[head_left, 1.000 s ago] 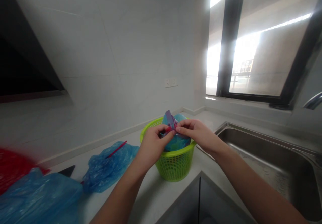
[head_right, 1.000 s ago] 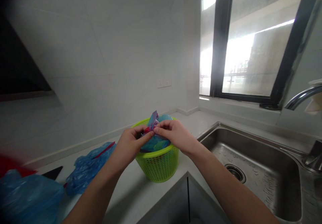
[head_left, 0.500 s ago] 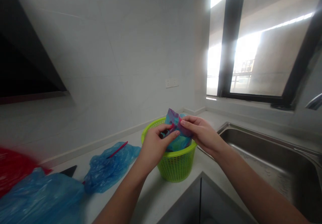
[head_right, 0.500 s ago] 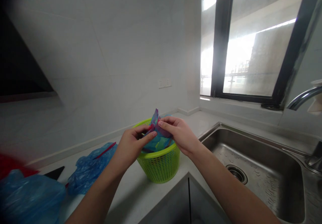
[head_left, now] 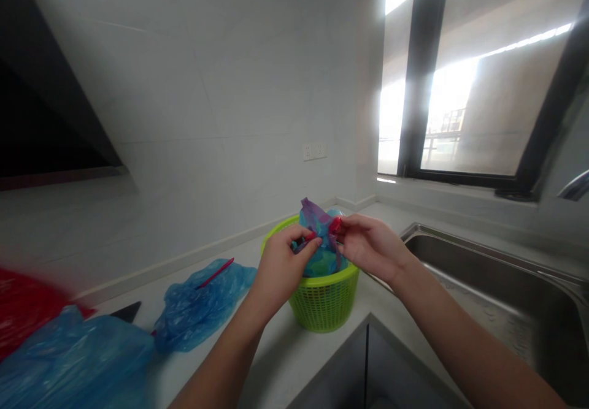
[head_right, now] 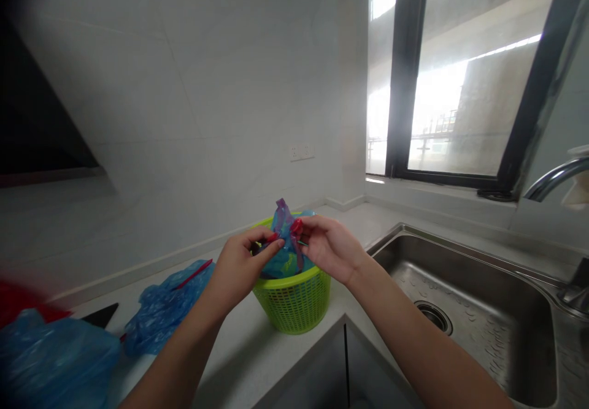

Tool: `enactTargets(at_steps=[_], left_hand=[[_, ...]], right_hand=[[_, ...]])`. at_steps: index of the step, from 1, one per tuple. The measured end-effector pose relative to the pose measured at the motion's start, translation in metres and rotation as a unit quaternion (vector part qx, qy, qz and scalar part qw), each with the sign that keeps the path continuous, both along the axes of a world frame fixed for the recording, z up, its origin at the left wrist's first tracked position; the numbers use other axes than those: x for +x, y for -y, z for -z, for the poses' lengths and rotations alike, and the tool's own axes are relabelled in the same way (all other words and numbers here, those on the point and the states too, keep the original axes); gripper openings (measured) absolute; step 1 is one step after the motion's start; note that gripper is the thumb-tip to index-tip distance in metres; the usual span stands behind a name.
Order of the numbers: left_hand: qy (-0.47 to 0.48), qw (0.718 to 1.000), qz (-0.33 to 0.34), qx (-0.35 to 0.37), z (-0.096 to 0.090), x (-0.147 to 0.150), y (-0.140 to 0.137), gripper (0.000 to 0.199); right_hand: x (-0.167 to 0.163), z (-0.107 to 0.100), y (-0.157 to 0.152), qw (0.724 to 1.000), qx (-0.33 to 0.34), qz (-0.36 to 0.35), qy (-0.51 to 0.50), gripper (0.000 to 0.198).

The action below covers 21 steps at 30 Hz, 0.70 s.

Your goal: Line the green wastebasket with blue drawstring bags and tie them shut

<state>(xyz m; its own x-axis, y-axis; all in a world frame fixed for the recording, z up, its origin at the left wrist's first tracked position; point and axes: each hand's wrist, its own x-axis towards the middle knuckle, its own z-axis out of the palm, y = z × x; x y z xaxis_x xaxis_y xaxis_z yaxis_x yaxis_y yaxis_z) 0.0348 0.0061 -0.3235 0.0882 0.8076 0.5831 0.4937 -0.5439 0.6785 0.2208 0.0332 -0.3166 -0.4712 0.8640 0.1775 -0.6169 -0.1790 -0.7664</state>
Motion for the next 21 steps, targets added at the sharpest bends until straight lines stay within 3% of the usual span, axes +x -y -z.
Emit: enactTargets(at_steps=[2, 5, 8, 9, 10, 13, 16, 19, 21], left_hand=[[-0.006, 1.0, -0.01, 0.011, 0.0, 0.0, 0.0, 0.015], [-0.002, 0.999, -0.035, 0.017, 0.001, -0.001, -0.002, 0.015], [0.055, 0.997, 0.023, -0.053, -0.001, -0.005, -0.004, 0.02], [0.093, 0.99, 0.058, -0.092, -0.002, -0.008, -0.004, 0.024], [0.138, 0.978, 0.085, -0.128, -0.004, -0.012, -0.005, 0.029], [0.266, 0.951, 0.059, -0.146, -0.013, -0.03, -0.01, 0.038], [0.374, 0.922, 0.004, -0.103, -0.027, -0.056, -0.018, 0.026], [0.483, 0.866, -0.026, -0.129, -0.039, -0.082, -0.028, 0.009], [0.534, 0.831, -0.041, -0.149, -0.043, -0.096, -0.034, 0.015]], right_hand=[[0.001, -0.001, 0.0, 1.0, 0.0, -0.003, 0.006, 0.009], [0.003, -0.001, 0.006, 0.982, 0.108, 0.054, 0.142, 0.017], [0.007, -0.001, 0.014, 0.891, 0.244, 0.167, 0.345, 0.025], [0.01, -0.002, 0.015, 0.87, 0.262, 0.191, 0.372, 0.026], [0.012, -0.003, 0.015, 0.867, 0.268, 0.204, 0.369, 0.027], [0.023, -0.007, 0.007, 0.92, 0.221, 0.176, 0.272, 0.029], [0.041, -0.011, -0.011, 0.966, 0.133, 0.178, 0.136, 0.022], [0.061, -0.013, -0.034, 0.975, 0.057, 0.213, 0.033, 0.012], [0.072, -0.012, -0.049, 0.972, 0.022, 0.235, -0.015, 0.011]])
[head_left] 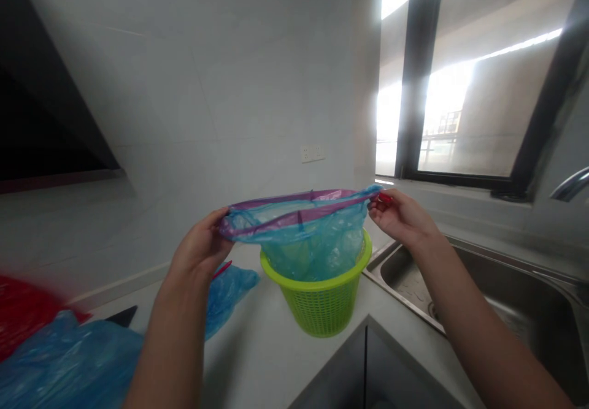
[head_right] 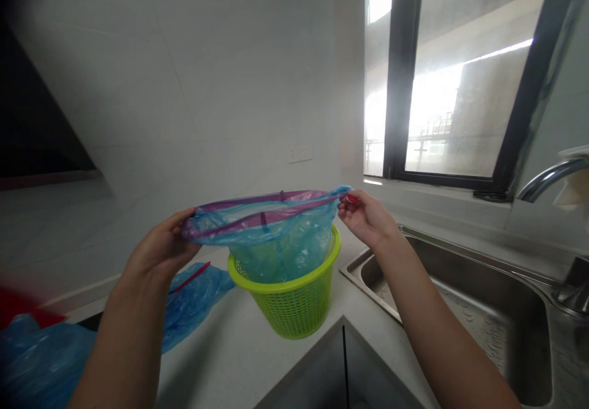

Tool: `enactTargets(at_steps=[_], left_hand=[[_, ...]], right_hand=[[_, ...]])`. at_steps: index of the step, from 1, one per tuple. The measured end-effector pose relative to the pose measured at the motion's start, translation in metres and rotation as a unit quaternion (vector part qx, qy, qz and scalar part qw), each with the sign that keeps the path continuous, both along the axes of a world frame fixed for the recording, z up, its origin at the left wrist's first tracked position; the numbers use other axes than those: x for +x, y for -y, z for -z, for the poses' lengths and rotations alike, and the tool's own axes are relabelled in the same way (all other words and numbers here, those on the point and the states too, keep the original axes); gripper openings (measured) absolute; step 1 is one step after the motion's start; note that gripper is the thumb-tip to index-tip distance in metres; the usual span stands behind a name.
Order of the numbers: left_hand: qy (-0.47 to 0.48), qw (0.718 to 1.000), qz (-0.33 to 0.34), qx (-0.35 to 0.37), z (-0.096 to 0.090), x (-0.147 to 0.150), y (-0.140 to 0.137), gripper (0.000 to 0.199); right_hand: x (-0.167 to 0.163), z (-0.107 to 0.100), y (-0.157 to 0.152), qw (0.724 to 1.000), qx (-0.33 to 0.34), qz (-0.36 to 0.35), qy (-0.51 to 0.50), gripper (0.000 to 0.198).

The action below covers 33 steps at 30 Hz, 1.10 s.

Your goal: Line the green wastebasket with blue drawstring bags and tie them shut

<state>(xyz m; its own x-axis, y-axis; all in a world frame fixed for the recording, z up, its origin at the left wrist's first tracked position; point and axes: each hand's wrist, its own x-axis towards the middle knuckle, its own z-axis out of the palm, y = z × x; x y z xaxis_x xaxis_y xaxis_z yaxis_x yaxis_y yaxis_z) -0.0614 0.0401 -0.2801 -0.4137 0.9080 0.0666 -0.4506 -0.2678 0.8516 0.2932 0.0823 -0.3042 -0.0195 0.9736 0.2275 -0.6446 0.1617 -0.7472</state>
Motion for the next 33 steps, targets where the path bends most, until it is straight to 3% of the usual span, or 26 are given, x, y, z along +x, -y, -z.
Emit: enactTargets(at_steps=[3, 6, 10, 13, 17, 19, 21, 25, 29, 33], left_hand=[[0.047, 0.998, 0.039, -0.009, 0.003, -0.014, -0.008, 0.024], [0.079, 0.991, 0.1, -0.027, 0.011, -0.02, -0.014, 0.017], [0.071, 0.99, 0.112, -0.052, 0.019, -0.019, -0.023, 0.011], [0.012, 0.995, 0.07, -0.069, 0.026, -0.015, -0.03, 0.007], [-0.092, 0.992, -0.071, -0.045, 0.037, -0.01, -0.039, 0.007], [-0.102, 0.988, -0.11, -0.024, 0.038, -0.008, -0.041, 0.011], [-0.053, 0.996, -0.066, -0.02, 0.035, -0.007, -0.039, 0.018], [0.062, 0.99, 0.125, -0.025, 0.023, -0.007, -0.029, 0.028], [0.054, 0.987, 0.146, -0.024, 0.018, -0.009, -0.022, 0.022], [-0.049, 0.987, 0.148, -0.035, 0.024, -0.014, -0.025, 0.017]], right_hand=[[0.01, 0.003, -0.016, 0.995, -0.057, 0.01, -0.081, 0.016], [0.012, 0.006, -0.023, 0.979, -0.126, 0.007, -0.162, 0.014], [0.013, 0.005, -0.024, 0.961, -0.147, 0.028, -0.234, 0.013], [0.014, 0.004, -0.024, 0.958, -0.129, 0.042, -0.252, 0.012], [0.014, 0.003, -0.025, 0.961, -0.089, 0.039, -0.258, 0.017], [0.012, 0.001, -0.024, 0.962, -0.071, 0.027, -0.263, 0.02], [0.01, 0.0, -0.022, 0.962, -0.055, 0.009, -0.266, 0.022], [0.007, 0.001, -0.02, 0.968, -0.053, -0.005, -0.246, 0.026], [0.007, 0.005, -0.022, 0.972, -0.078, 0.004, -0.222, 0.023], [0.008, 0.006, -0.025, 0.97, -0.088, 0.028, -0.225, 0.017]])
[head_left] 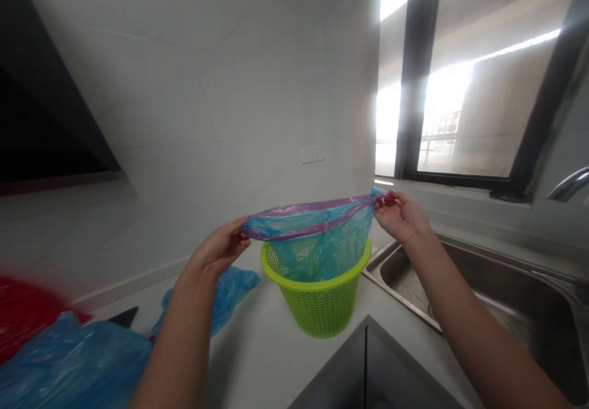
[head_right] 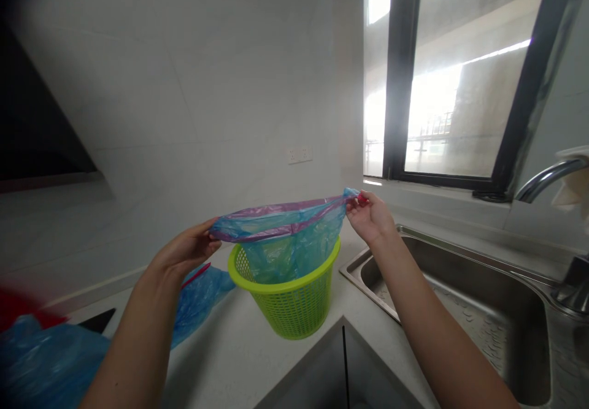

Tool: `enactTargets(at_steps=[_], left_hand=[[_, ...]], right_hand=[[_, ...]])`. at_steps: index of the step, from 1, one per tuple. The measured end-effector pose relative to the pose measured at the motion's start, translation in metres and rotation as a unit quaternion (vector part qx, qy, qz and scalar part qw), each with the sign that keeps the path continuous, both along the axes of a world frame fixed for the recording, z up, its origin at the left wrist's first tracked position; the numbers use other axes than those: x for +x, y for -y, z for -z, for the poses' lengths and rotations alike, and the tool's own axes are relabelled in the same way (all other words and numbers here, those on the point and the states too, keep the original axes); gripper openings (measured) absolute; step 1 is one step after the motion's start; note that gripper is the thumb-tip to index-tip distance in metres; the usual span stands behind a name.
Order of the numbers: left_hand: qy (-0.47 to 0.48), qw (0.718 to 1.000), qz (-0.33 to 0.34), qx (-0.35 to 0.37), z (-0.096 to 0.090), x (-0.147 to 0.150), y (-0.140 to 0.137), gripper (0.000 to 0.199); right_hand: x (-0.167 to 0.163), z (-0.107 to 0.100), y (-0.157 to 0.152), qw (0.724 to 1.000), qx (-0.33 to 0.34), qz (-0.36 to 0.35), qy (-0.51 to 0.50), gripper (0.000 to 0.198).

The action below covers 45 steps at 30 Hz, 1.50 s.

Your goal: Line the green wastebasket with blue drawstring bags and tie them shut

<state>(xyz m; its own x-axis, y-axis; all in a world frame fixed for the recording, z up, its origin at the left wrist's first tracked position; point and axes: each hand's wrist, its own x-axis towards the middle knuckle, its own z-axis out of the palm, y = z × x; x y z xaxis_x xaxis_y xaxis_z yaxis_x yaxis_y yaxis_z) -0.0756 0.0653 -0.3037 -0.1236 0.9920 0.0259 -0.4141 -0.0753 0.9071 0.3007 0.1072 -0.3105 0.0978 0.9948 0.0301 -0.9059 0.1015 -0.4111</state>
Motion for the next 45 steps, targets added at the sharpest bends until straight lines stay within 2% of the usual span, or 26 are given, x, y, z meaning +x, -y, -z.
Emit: enactTargets(at_steps=[5, 11, 14, 17, 20, 23, 25, 29, 31, 34, 36, 40, 45], left_hand=[[-0.128, 0.991, 0.041, 0.005, 0.006, -0.002, -0.002, 0.002], [-0.279, 0.96, 0.004, 0.005, 0.017, 0.005, -0.003, 0.021], [-0.313, 0.949, -0.024, 0.023, 0.021, 0.007, -0.005, 0.029], [-0.277, 0.958, -0.05, 0.048, 0.022, 0.009, -0.008, 0.03], [-0.221, 0.967, -0.103, 0.07, 0.024, 0.01, -0.014, 0.025], [-0.227, 0.959, -0.162, 0.052, 0.028, 0.006, -0.022, 0.019], [-0.22, 0.959, -0.178, 0.025, 0.028, 0.002, -0.025, 0.01], [-0.07, 0.993, -0.096, -0.03, 0.019, -0.002, -0.021, 0.02], [-0.01, 0.998, -0.047, -0.044, 0.013, -0.002, -0.017, 0.021], [0.066, 0.997, 0.007, -0.049, 0.009, 0.0, -0.014, 0.022], [0.114, 0.992, 0.016, -0.041, 0.008, 0.003, -0.013, 0.021], [0.189, 0.982, -0.017, -0.004, 0.003, 0.017, -0.009, 0.019], [0.172, 0.984, 0.001, 0.044, -0.006, 0.032, 0.006, 0.018]], right_hand=[[0.001, -0.001, 0.0, 1.0, 0.002, 0.018, 0.01, 0.013], [0.005, -0.005, 0.004, 0.998, 0.038, 0.021, -0.043, 0.013], [0.006, -0.007, 0.007, 0.997, 0.045, 0.017, -0.06, 0.017], [0.004, -0.007, 0.008, 0.998, 0.037, -0.003, -0.05, 0.027], [0.002, -0.006, 0.009, 0.999, 0.025, -0.033, -0.021, 0.034], [0.002, -0.005, 0.011, 0.998, 0.022, -0.063, 0.003, 0.041], [0.001, -0.006, 0.014, 0.997, 0.022, -0.074, 0.02, 0.044], [0.001, -0.007, 0.018, 0.996, 0.051, -0.044, 0.051, 0.035], [0.003, -0.007, 0.016, 0.998, 0.059, -0.014, 0.034, 0.029], [0.006, -0.005, 0.01, 0.999, 0.03, 0.0, -0.024, 0.028], [0.007, -0.004, 0.005, 0.998, 0.012, 0.004, -0.059, 0.029], [0.006, -0.003, 0.0, 0.994, 0.003, 0.02, -0.105, 0.026], [0.007, -0.004, -0.002, 0.995, 0.023, 0.046, -0.09, 0.025]])
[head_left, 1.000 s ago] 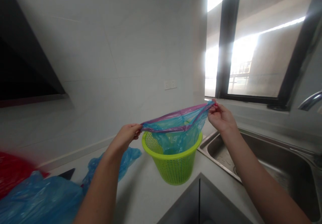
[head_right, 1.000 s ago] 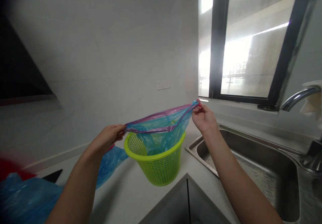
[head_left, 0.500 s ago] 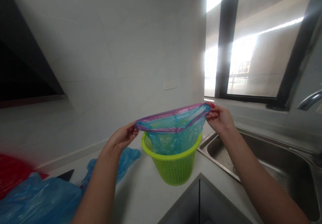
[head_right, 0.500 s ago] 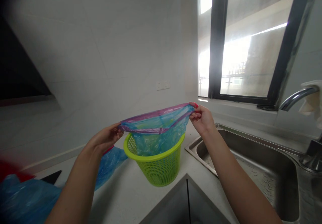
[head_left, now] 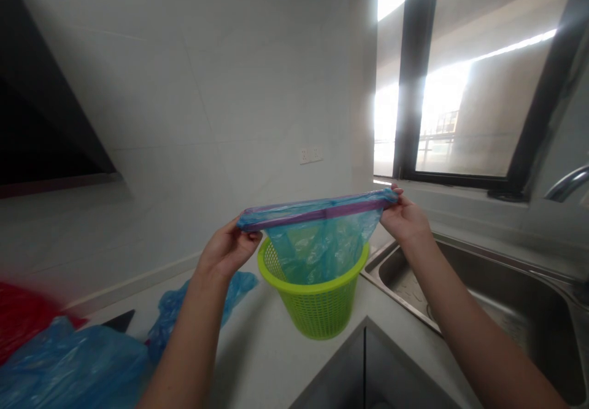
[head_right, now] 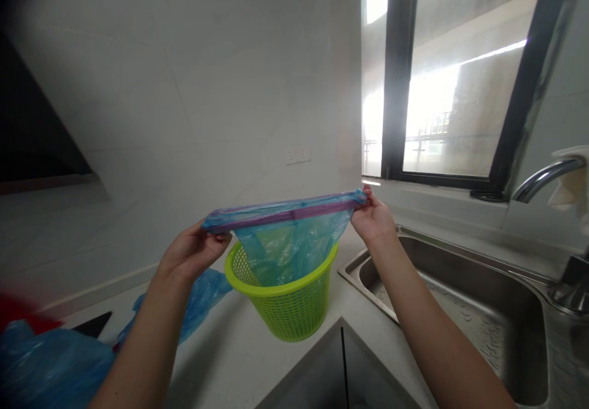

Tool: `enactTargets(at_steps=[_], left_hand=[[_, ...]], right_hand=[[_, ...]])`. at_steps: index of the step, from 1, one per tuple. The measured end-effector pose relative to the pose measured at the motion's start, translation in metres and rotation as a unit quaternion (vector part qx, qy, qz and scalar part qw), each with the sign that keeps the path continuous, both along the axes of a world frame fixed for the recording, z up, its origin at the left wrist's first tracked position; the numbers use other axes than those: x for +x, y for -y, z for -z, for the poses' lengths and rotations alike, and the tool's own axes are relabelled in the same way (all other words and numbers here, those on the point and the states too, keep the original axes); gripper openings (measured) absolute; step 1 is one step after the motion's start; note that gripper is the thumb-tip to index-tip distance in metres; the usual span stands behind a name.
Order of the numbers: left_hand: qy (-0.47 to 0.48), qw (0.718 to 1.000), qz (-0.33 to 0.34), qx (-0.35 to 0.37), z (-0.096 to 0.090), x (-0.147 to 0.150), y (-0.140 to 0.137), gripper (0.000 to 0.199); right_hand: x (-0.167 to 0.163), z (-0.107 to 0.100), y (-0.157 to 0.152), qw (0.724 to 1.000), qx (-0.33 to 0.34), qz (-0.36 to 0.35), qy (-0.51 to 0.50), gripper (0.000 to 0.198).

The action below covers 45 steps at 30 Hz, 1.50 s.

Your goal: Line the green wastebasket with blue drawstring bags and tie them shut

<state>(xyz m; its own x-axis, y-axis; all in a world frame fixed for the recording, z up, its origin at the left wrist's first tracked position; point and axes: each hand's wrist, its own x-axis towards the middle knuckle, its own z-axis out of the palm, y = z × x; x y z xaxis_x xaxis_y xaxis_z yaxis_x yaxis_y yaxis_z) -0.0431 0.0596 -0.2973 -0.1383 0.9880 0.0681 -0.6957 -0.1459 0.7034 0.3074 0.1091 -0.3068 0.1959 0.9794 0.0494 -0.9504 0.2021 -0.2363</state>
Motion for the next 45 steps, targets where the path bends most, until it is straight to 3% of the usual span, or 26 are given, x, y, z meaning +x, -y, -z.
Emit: enactTargets(at_steps=[5, 9, 12, 15, 18, 20, 22, 25, 28, 31, 35, 38, 41, 45], left_hand=[[-0.11, 0.994, 0.018, -0.004, 0.003, -0.002, 0.009, 0.012], [-0.322, 0.946, 0.041, 0.002, 0.011, -0.01, 0.006, 0.023], [-0.439, 0.898, -0.039, -0.006, 0.018, -0.018, 0.0, 0.032], [-0.493, 0.86, -0.136, -0.006, 0.024, -0.028, -0.007, 0.03], [-0.521, 0.839, -0.159, 0.004, 0.028, -0.034, -0.012, 0.028], [-0.505, 0.851, -0.146, 0.011, 0.029, -0.032, -0.014, 0.028], [-0.423, 0.9, -0.103, 0.0, 0.028, -0.027, -0.016, 0.024], [-0.203, 0.977, -0.027, -0.051, 0.02, -0.019, -0.016, 0.013], [-0.026, 0.997, -0.026, -0.063, 0.011, -0.014, -0.014, 0.013], [0.06, 0.996, -0.058, -0.027, 0.006, -0.011, -0.009, 0.012], [0.094, 0.991, -0.098, 0.023, 0.002, -0.008, -0.004, 0.019], [0.053, 0.993, -0.098, 0.031, 0.001, -0.006, -0.002, 0.022], [-0.002, 0.997, -0.08, 0.012, 0.001, -0.005, 0.0, 0.023], [-0.08, 0.994, -0.068, -0.011, 0.006, 0.001, 0.001, 0.025]], right_hand=[[0.003, -0.002, 0.006, 0.996, 0.026, 0.037, 0.082, 0.014], [0.0, -0.01, 0.018, 0.99, 0.064, 0.052, 0.118, 0.011], [0.0, -0.015, 0.024, 0.988, 0.106, 0.06, 0.097, 0.022], [0.005, -0.016, 0.025, 0.991, 0.11, 0.037, 0.061, 0.029], [0.012, -0.013, 0.023, 0.996, 0.079, 0.007, 0.029, 0.025], [0.014, -0.012, 0.022, 0.998, 0.062, 0.004, 0.007, 0.018], [0.014, -0.012, 0.022, 0.999, 0.046, 0.014, 0.015, 0.019], [0.01, -0.013, 0.024, 0.996, 0.032, 0.047, 0.071, 0.024], [0.004, -0.013, 0.024, 0.991, 0.041, 0.077, 0.1, 0.022], [-0.002, -0.008, 0.02, 0.987, 0.046, 0.058, 0.141, 0.021], [-0.01, 0.001, 0.012, 0.987, -0.025, 0.014, 0.157, 0.022], [-0.011, 0.005, 0.008, 0.99, -0.06, 0.026, 0.121, 0.018], [-0.007, 0.006, 0.005, 0.993, -0.055, 0.058, 0.088, 0.013], [0.001, 0.003, 0.002, 0.997, -0.025, 0.044, 0.051, 0.023]])
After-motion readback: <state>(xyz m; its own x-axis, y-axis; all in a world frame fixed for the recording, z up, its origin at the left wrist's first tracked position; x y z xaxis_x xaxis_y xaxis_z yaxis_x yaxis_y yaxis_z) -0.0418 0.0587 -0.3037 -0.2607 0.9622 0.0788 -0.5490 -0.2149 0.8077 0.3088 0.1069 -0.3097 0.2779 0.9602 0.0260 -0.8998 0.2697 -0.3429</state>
